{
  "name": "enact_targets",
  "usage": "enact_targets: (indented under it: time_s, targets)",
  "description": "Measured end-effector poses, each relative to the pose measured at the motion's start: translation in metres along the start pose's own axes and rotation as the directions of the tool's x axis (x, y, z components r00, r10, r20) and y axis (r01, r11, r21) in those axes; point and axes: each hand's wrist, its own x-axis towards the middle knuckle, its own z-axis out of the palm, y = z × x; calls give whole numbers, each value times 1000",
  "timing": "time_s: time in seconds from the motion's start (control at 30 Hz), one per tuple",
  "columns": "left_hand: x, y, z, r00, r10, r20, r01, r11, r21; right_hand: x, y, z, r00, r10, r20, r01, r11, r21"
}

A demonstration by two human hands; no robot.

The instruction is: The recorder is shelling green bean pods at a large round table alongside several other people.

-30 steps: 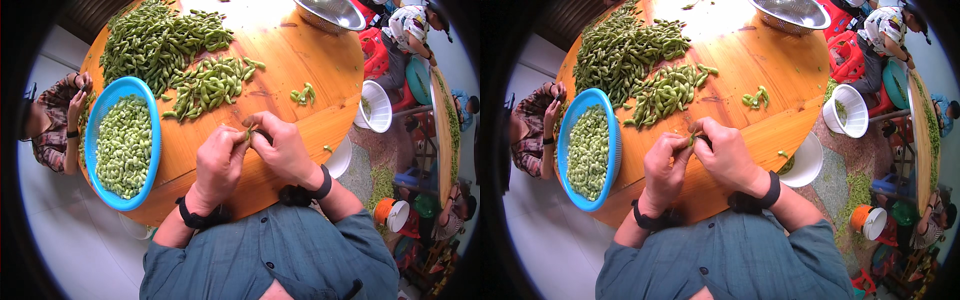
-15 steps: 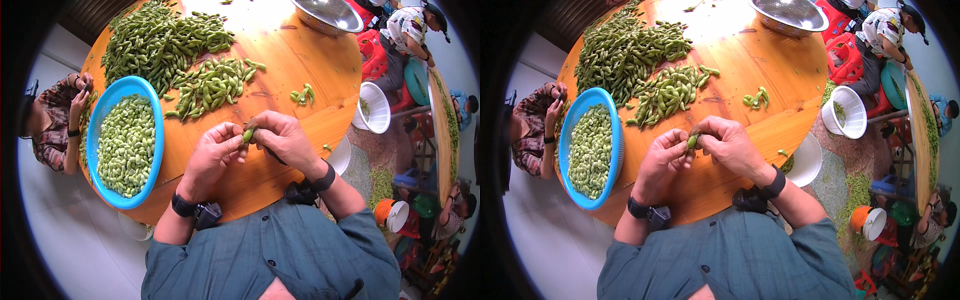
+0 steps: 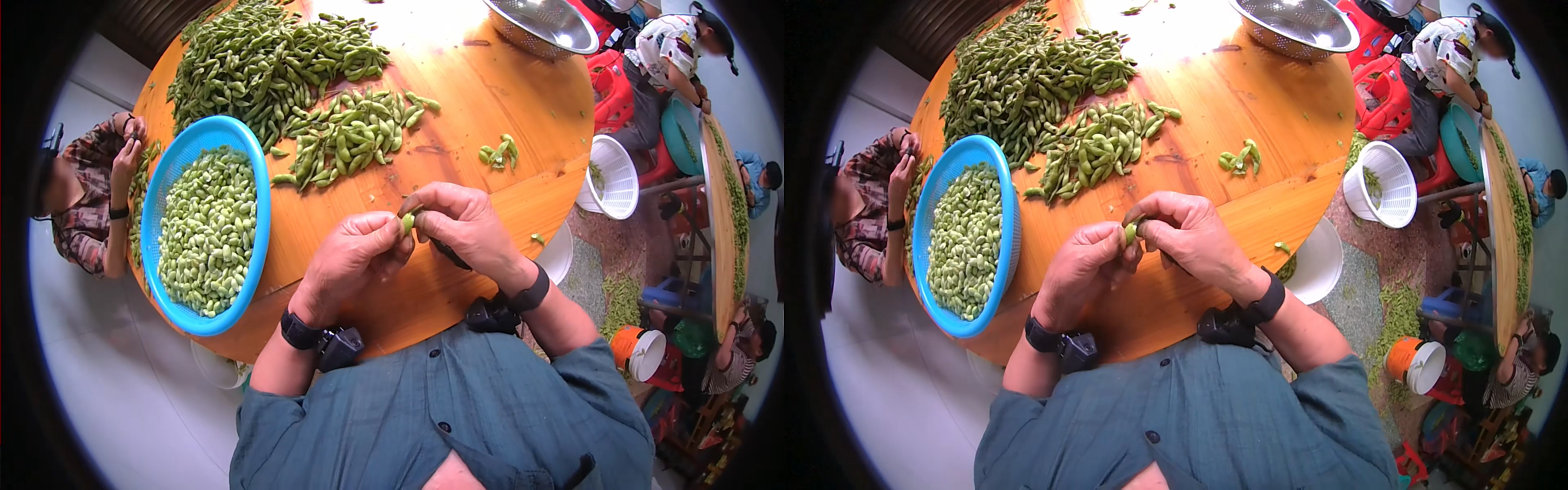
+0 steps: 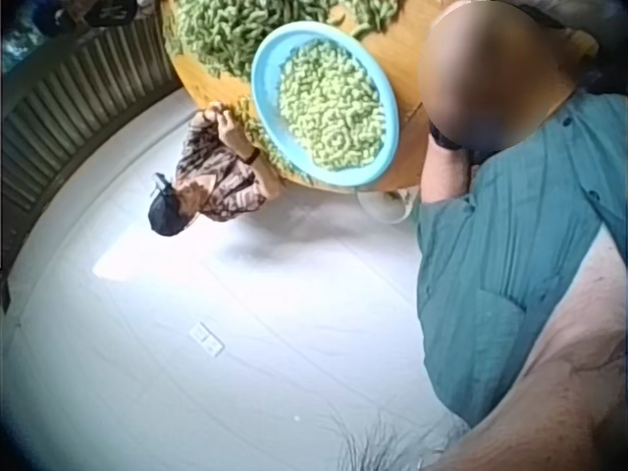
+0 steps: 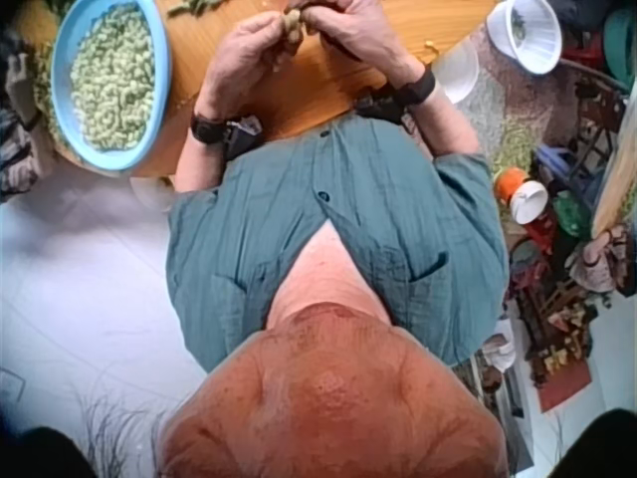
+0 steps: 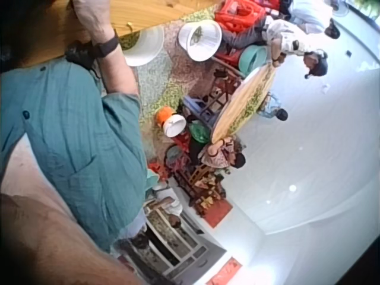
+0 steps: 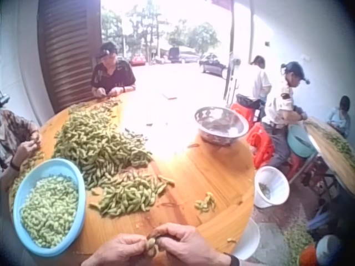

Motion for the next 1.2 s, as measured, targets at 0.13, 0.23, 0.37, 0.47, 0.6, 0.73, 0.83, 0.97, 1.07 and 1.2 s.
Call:
enact_targets:
  time_s: [0.13,0.23,0.37,0.47,0.6,0.73,0.83,0.97,1.07,1.2]
  targets:
    - [4,-1,5,987,86,-138,-68,989,129,-1,-6,1,998,29,-50,-30,999,-22]
    - [7,-10,16,870,446,-209,-271,787,554,1,6,3,992,-72,-104,62,994,-94]
    - [7,-9,16,712,700,-46,-330,391,859,-1,3,9,983,-108,-152,81,982,-171]
    - [5,-6,16,826,521,-213,-275,704,655,0,5,9,973,-155,-171,122,975,-188]
    - [7,-8,10,938,240,-249,-205,966,157,1,11,5,930,-347,-121,284,889,-360]
    - [11,-12,3,969,185,-165,-185,983,15,-2,7,1,962,-251,-108,211,934,-287]
    - [11,-10,8,957,231,-178,-211,969,126,-2,0,-1,979,-179,-101,153,964,-218]
    - [12,-12,6,958,233,-165,-199,960,198,-2,-5,0,988,-131,-87,118,983,-142]
    - [11,-11,2,981,168,-98,-162,984,70,-2,-5,-1,995,-86,-51,81,993,-87]
    - [14,-12,1,997,71,27,-64,976,-206,-2,-8,-1,999,-26,-27,25,999,-30]
